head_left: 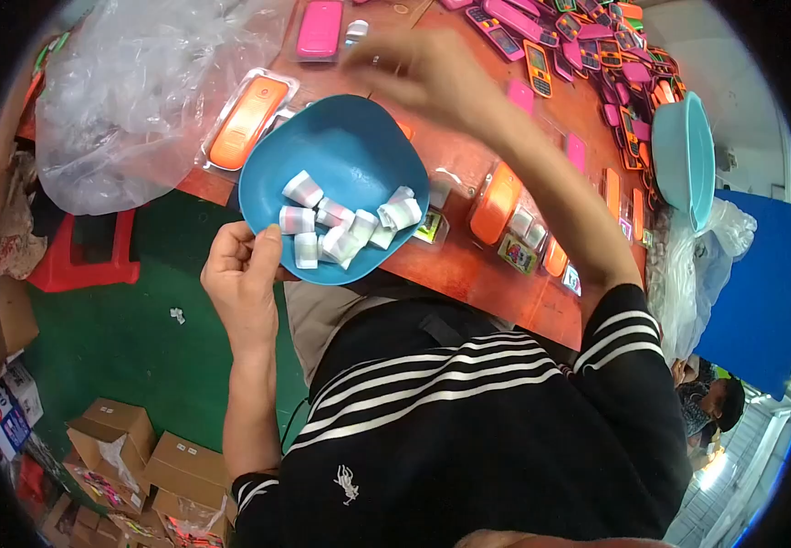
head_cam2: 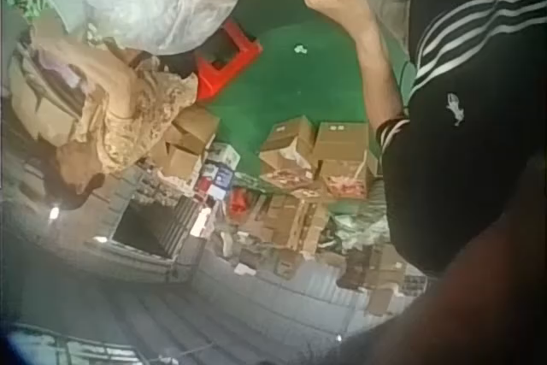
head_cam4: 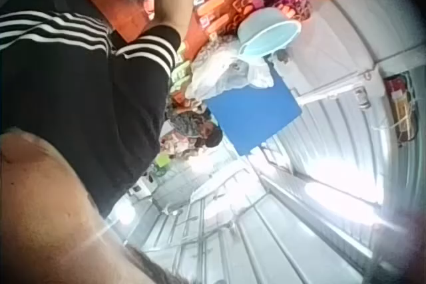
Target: Packaging small toy phones and candies into plastic containers and placing them into cardboard boxes.
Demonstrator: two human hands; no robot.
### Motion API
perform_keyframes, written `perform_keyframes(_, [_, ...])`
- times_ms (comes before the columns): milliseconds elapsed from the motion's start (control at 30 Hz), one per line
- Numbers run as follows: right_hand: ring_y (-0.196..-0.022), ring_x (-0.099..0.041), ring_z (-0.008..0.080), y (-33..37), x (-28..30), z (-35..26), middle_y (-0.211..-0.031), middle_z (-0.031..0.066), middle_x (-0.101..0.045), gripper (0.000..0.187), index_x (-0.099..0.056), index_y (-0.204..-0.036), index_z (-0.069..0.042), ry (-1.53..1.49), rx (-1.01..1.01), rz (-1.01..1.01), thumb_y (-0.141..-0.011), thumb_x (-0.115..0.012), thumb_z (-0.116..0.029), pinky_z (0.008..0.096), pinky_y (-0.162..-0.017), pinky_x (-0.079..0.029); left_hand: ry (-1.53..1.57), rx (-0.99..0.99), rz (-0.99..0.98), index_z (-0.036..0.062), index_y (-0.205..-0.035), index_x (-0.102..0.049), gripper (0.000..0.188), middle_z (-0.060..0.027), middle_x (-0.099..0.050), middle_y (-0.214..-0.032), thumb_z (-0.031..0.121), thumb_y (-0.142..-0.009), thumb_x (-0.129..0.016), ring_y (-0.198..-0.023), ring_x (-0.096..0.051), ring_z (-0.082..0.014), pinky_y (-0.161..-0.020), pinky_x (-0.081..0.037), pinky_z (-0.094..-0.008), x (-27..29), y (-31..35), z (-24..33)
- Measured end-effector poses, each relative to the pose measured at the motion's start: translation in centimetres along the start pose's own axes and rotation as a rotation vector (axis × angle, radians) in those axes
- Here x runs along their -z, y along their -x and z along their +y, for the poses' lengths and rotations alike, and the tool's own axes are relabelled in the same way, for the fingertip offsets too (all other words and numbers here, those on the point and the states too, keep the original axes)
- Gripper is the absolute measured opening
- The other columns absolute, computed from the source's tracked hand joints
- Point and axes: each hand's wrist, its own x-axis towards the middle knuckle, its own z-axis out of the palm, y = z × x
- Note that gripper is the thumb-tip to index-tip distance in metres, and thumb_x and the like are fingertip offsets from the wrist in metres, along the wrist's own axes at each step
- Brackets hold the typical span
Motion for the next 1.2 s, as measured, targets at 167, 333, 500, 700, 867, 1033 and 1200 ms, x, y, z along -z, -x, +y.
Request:
perform_keyframes(167, [-0.08, -0.061, 0.0303, 3.1, -1.2, -4.9, -0.092, 0.0133, -0.062, 0.021, -0.063, -0.094, -0.003, -0.012, -0.08, -0.23, -0.078, -0.062, -0.017, 0.038, -0.071, -0.048, 0.014, 0.023, -0.07, -0.0016, -0.082, -0.057, 0.01, 0.0004, -0.056, -0.067, 0.007, -0.082, -0.062, -0.053, -0.046, -0.0016, -0.048, -0.037, -0.0168, -2.1, -0.1, 0.9])
perform_keyframes(333, [-0.069, -0.061, 0.0272, 4.6, -1.1, -4.2, -0.076, 0.0124, -0.061, 0.011, -0.059, -0.082, -0.002, -0.223, -0.056, -0.271, -0.077, -0.062, -0.011, 0.0349, -0.062, -0.047, -0.038, -0.028, -0.112, -0.0002, -0.081, -0.057, 0.009, 0.0024, -0.053, -0.066, 0.007, -0.082, -0.063, -0.054, -0.042, -0.0006, -0.048, -0.031, -0.0161, -2.7, 0.0, -0.1])
perform_keyframes(500, [-0.068, -0.056, 0.0086, 4.1, 0.0, -3.1, -0.071, 0.0036, -0.06, 0.015, -0.061, -0.087, -0.001, -0.314, -0.114, -0.129, -0.08, -0.063, -0.013, 0.0261, -0.063, -0.046, -0.029, -0.016, -0.127, 0.0002, -0.08, -0.057, 0.01, 0.0027, -0.053, -0.065, 0.009, -0.082, -0.063, -0.054, -0.041, -0.0004, -0.047, -0.03, -0.0168, -3.0, -0.5, -0.6])
perform_keyframes(700, [-0.068, -0.061, 0.0316, 5.1, 3.0, -3.4, -0.073, 0.014, -0.062, 0.017, -0.067, -0.083, -0.008, -0.013, -0.087, -0.173, -0.077, -0.061, -0.022, 0.0387, -0.064, -0.048, -0.001, -0.013, -0.072, 0.0002, -0.081, -0.057, 0.013, 0.0026, -0.054, -0.065, 0.012, -0.083, -0.063, -0.053, -0.042, -0.001, -0.047, -0.032, -0.0165, -2.4, -0.8, -0.4])
perform_keyframes(867, [-0.076, -0.061, 0.0317, 7.8, 3.2, -4.7, -0.086, 0.0104, -0.06, 0.016, -0.061, -0.087, -0.008, 0.205, -0.032, -0.432, -0.074, -0.062, -0.017, 0.0432, -0.063, -0.048, 0.058, -0.027, -0.1, 0.0003, -0.084, -0.058, 0.013, 0.0005, -0.057, -0.068, 0.012, -0.084, -0.062, -0.054, -0.047, -0.0014, -0.047, -0.035, -0.0164, -2.5, -1.1, -0.4])
perform_keyframes(1033, [-0.074, -0.06, 0.0209, 7.9, 3.4, -4.4, -0.082, 0.005, -0.06, 0.015, -0.057, -0.086, -0.004, 0.053, 0.014, -0.341, -0.075, -0.065, -0.008, 0.0325, -0.058, -0.047, 0.068, -0.028, -0.075, -0.0003, -0.085, -0.058, 0.012, 0.0001, -0.059, -0.069, 0.011, -0.085, -0.061, -0.054, -0.047, -0.0012, -0.046, -0.035, -0.0161, -2.7, -1.2, 0.1])
perform_keyframes(1200, [-0.065, -0.059, 0.0089, 4.3, 4.2, -0.7, -0.08, 0.0056, -0.064, 0.021, -0.058, -0.092, 0.0, -0.589, -0.505, 0.062, -0.082, -0.066, -0.016, 0.0223, -0.057, -0.047, 0.04, -0.035, -0.045, 0.0007, -0.082, -0.056, 0.011, 0.0024, -0.055, -0.065, 0.01, -0.084, -0.061, -0.051, -0.043, -0.0001, -0.045, -0.032, -0.0159, -2.2, -1.0, -0.3])
